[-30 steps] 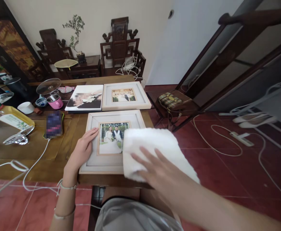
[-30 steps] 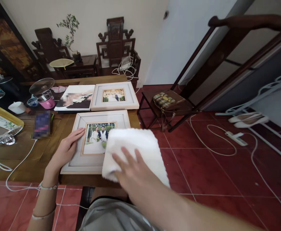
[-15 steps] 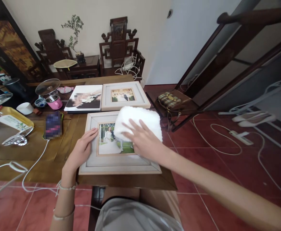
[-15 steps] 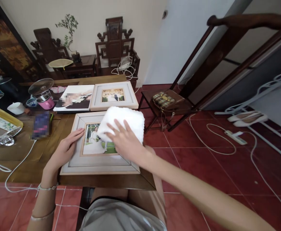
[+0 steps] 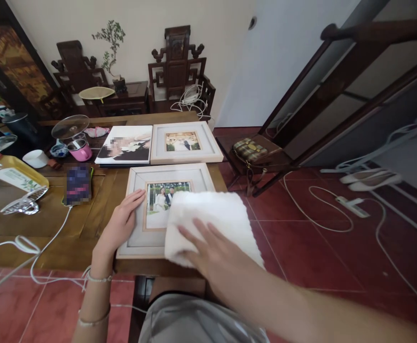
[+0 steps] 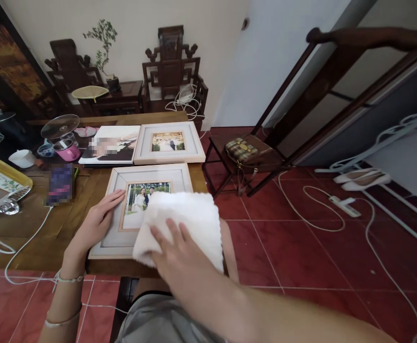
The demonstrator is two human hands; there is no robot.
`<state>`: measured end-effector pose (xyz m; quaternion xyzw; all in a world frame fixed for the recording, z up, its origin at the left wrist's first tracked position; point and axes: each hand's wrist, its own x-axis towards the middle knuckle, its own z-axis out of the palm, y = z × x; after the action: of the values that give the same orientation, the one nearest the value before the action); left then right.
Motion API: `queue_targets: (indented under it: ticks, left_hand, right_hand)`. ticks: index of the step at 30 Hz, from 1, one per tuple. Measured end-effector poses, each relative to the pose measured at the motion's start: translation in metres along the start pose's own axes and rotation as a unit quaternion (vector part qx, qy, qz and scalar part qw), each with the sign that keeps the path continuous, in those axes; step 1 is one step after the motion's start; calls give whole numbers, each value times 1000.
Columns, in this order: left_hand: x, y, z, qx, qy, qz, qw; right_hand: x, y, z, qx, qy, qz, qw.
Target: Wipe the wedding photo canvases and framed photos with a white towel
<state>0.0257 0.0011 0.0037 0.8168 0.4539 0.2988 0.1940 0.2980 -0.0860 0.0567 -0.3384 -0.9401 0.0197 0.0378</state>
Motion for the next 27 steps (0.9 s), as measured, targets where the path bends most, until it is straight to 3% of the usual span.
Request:
queue_targets:
  ticks: [4,8,11,16,21,24,27]
  left_hand:
    - [0,0,0,5,0,2,1000]
    - [1,2,0,9,2,-6,1000]
    - [1,4,-1,7,-1,-6,1000]
    - [0,4,-1,-8,-7,-2,1000]
    - [0,4,-3,-11,-12,-8,1000]
    - [0,5,-2,-15,-5,-7,1000]
    - [0,4,-1,-13,7,-6,1000]
  right_hand:
    - [-25,-25,-3,66,-12,-41,997]
    - [-14,-20,-6,122,-33,-33,991]
    - [10,2,-2,124,-13,14,992]
    - [63,58,13,36,52,100,993]
    - [103,95,16,-9,50,112,992]
    - [102,90,15,-26,26,94,995]
    - [80,66,12,-36,-4,71,997]
